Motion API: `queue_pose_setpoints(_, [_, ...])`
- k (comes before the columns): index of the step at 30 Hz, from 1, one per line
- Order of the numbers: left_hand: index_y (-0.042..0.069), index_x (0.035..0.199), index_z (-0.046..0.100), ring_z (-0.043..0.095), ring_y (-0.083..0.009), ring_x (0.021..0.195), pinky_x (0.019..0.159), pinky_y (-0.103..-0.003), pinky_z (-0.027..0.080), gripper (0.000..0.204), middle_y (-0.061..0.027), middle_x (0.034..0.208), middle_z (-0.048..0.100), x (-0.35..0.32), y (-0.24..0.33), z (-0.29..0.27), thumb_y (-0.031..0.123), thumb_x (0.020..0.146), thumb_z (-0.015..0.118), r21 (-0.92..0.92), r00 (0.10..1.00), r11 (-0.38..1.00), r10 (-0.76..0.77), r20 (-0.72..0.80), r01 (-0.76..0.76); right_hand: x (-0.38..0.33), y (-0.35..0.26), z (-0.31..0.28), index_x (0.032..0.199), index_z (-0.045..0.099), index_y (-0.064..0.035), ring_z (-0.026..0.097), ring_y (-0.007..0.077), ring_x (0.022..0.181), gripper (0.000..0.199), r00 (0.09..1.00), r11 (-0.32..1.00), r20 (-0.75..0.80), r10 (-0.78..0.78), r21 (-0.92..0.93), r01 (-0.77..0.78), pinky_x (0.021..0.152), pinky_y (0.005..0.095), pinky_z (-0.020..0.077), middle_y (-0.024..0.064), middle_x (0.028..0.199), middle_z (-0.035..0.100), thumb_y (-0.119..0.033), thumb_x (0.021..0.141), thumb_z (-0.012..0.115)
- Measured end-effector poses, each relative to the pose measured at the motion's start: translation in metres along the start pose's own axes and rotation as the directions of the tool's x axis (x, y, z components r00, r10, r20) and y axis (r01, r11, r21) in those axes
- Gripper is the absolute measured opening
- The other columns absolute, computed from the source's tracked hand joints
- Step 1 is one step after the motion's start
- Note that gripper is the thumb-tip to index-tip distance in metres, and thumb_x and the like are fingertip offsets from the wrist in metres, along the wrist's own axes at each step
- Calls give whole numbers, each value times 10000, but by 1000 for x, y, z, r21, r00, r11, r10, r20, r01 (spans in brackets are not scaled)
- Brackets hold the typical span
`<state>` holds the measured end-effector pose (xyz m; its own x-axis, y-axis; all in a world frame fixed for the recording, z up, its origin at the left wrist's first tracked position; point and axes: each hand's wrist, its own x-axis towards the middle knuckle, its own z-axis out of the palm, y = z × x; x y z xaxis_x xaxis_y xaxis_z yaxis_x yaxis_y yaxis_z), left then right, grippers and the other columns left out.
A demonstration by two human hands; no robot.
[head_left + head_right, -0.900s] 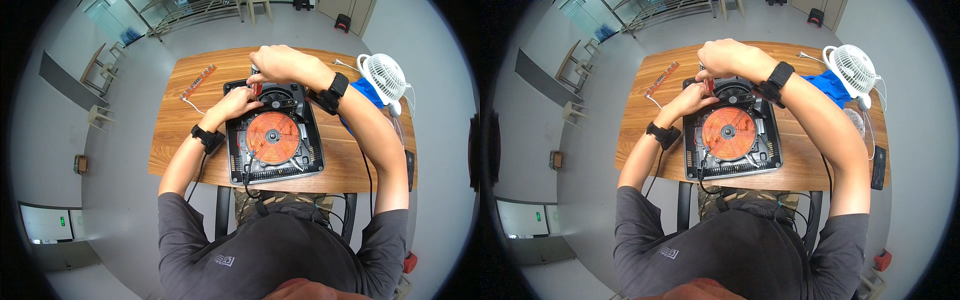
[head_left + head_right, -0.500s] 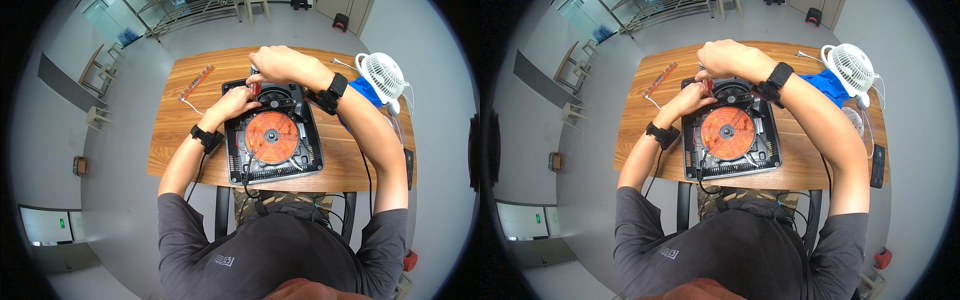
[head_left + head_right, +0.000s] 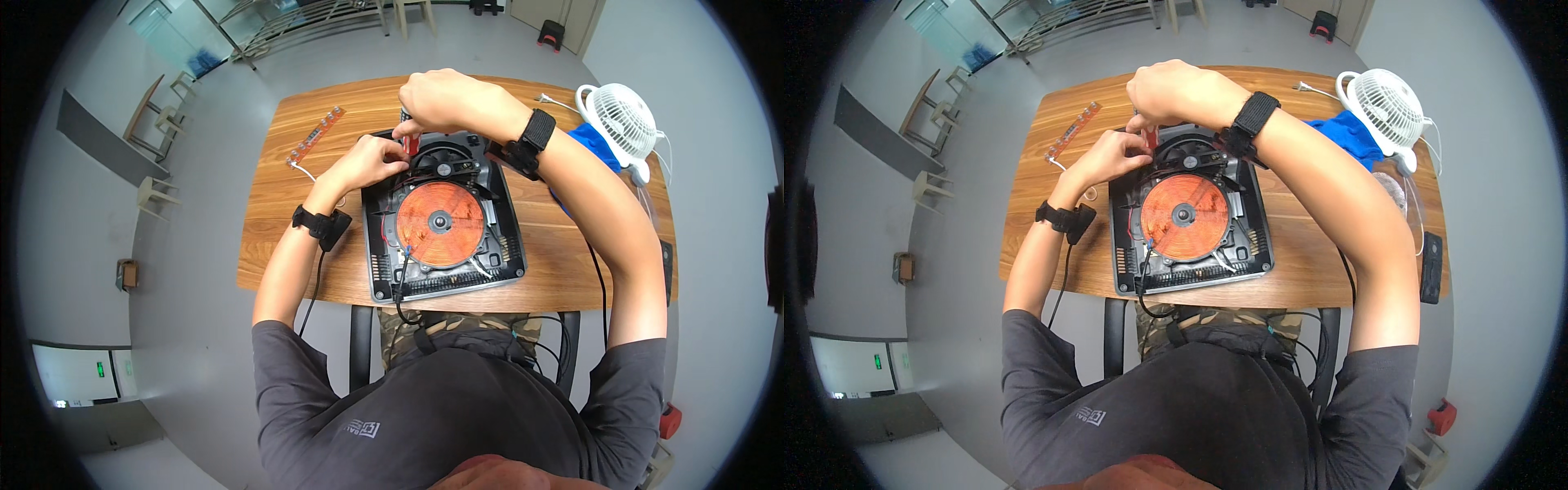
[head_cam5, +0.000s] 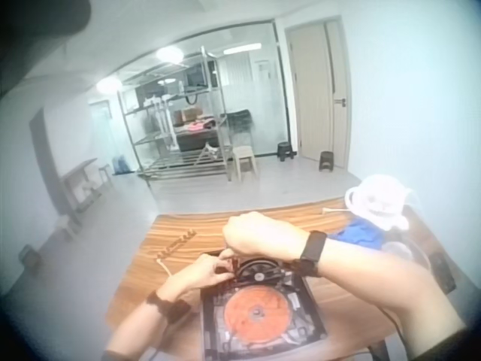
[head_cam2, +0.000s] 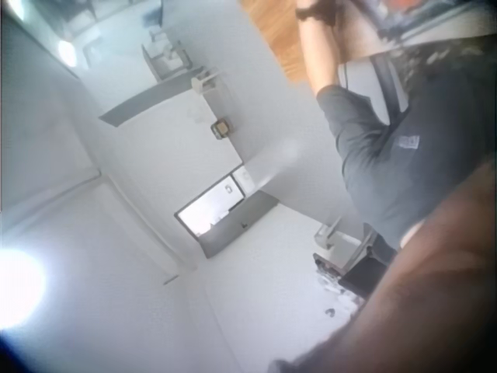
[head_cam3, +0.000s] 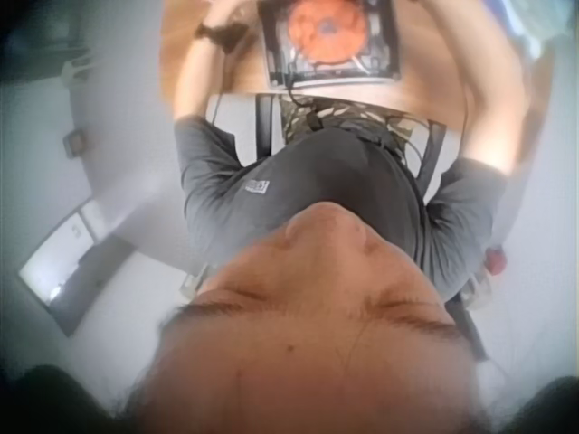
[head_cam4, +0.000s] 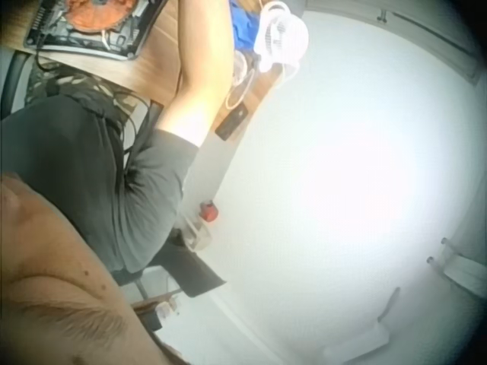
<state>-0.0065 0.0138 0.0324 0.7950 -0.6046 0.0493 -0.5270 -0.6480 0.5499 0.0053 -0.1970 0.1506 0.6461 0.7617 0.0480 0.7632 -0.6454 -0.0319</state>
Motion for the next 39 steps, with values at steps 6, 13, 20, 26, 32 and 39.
queue_pose_setpoints(6, [-8, 1011, 743, 747, -322, 872, 801, -385, 581, 161, -176, 918, 759, 1, -13, 17, 60, 866, 725, 13, 997, 997, 82, 7, -82, 2, 1, 3, 771, 710, 56, 719, 427, 787, 615, 1000, 1000, -26, 2, 9, -1, 698, 469, 591, 251, 777, 705, -549, 881, 738])
queue_pose_setpoints(13, [-15, 978, 735, 746, -329, 863, 783, -397, 583, 145, -189, 898, 752, 2, -17, 25, 67, 858, 732, -16, 996, 997, 80, -43, -81, 1, -10, -2, 848, 784, -21, 747, 350, 839, 520, 1000, 994, -3, 24, -105, -24, 753, 426, 600, 182, 848, 752, -536, 887, 728])
queue_pose_setpoints(20, [-8, 986, 739, 748, -325, 855, 794, -394, 585, 150, -191, 880, 749, 2, -12, 21, 51, 849, 715, -28, 999, 999, 41, 4, -41, 8, -6, 6, 877, 790, -46, 754, 331, 857, 526, 998, 978, -8, 66, -200, -66, 757, 420, 600, 170, 857, 761, -563, 904, 690])
queue_pose_setpoints(26, [-5, 1046, 749, 734, -292, 928, 866, -357, 561, 227, -137, 962, 763, 2, -3, 7, 106, 848, 760, -45, 1000, 999, 0, 21, 1, 12, -11, 4, 921, 799, -60, 762, 310, 882, 493, 997, 974, -16, 80, -212, -82, 765, 419, 602, 141, 893, 775, -538, 914, 680])
queue_pose_setpoints(32, [3, 873, 725, 589, -119, 698, 716, -292, 512, 247, 8, 717, 653, 3, 1, -6, 180, 784, 872, -425, 978, 903, -143, -150, 67, 29, -23, 18, 745, 779, -58, 755, 304, 729, 456, 985, 967, -165, 41, -241, -81, 650, 400, 599, 144, 746, 747, -480, 888, 679])
queue_pose_setpoints(39, [5, 907, 709, 576, -90, 711, 686, -294, 498, 309, -12, 752, 668, 5, -2, -4, 211, 769, 893, -359, 949, 930, -45, -311, -73, 28, -24, 0, 933, 773, -40, 746, 351, 814, 371, 997, 991, 66, 42, -131, -33, 752, 439, 606, 172, 851, 759, -399, 892, 690])
